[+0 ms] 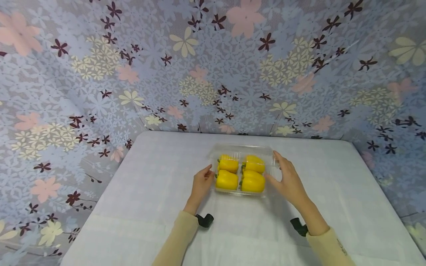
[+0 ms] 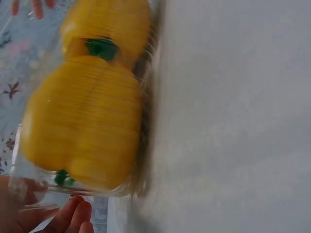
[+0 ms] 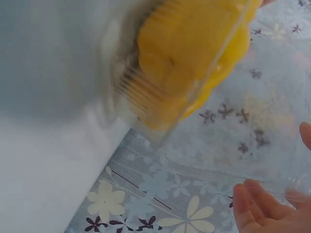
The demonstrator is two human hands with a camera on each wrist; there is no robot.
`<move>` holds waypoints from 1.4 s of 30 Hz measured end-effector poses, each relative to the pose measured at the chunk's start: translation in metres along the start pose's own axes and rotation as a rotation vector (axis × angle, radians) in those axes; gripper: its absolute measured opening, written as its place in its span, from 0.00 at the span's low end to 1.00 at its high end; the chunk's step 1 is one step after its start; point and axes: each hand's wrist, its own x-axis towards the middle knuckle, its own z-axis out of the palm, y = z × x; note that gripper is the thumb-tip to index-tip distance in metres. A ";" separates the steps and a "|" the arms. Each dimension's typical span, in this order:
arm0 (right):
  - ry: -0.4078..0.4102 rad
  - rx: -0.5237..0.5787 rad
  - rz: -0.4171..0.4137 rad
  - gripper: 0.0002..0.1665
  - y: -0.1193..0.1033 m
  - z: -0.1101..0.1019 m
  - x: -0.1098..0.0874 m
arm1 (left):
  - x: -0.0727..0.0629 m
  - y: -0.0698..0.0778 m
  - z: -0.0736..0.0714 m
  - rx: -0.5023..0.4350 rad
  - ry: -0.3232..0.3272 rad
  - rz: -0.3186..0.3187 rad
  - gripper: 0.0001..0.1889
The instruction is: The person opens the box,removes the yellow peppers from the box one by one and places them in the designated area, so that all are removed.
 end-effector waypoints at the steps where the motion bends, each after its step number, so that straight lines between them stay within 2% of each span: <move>1: 0.004 0.012 0.003 0.49 0.001 -0.001 0.004 | 0.002 -0.001 0.002 0.006 -0.005 0.003 0.21; 7: 0.085 0.100 0.028 0.49 0.014 -0.002 0.036 | 0.008 0.000 0.010 0.043 -0.011 -0.001 0.23; 10: 0.126 0.128 0.010 0.47 0.024 -0.002 0.055 | 0.011 0.001 0.012 0.062 -0.012 -0.015 0.24; 13: 0.131 0.152 0.004 0.44 0.033 -0.004 0.074 | 0.013 0.001 0.013 0.074 -0.026 -0.025 0.24; 18: 0.061 0.203 0.035 0.45 0.049 -0.005 0.099 | 0.013 0.001 0.015 0.099 -0.039 -0.024 0.24; 24: -0.018 0.289 0.068 0.49 0.068 0.003 0.117 | 0.013 0.000 0.016 0.100 -0.043 -0.042 0.24; 29: -0.064 0.324 0.125 0.49 0.076 0.009 0.124 | 0.012 0.000 0.016 0.090 -0.056 -0.053 0.25; 36: -0.167 0.350 0.192 0.53 0.083 0.016 0.128 | 0.007 0.001 0.014 0.107 -0.027 0.037 0.24; 42: -0.202 0.384 0.238 0.53 0.094 0.025 0.131 | 0.010 0.004 0.015 0.104 -0.023 -0.009 0.24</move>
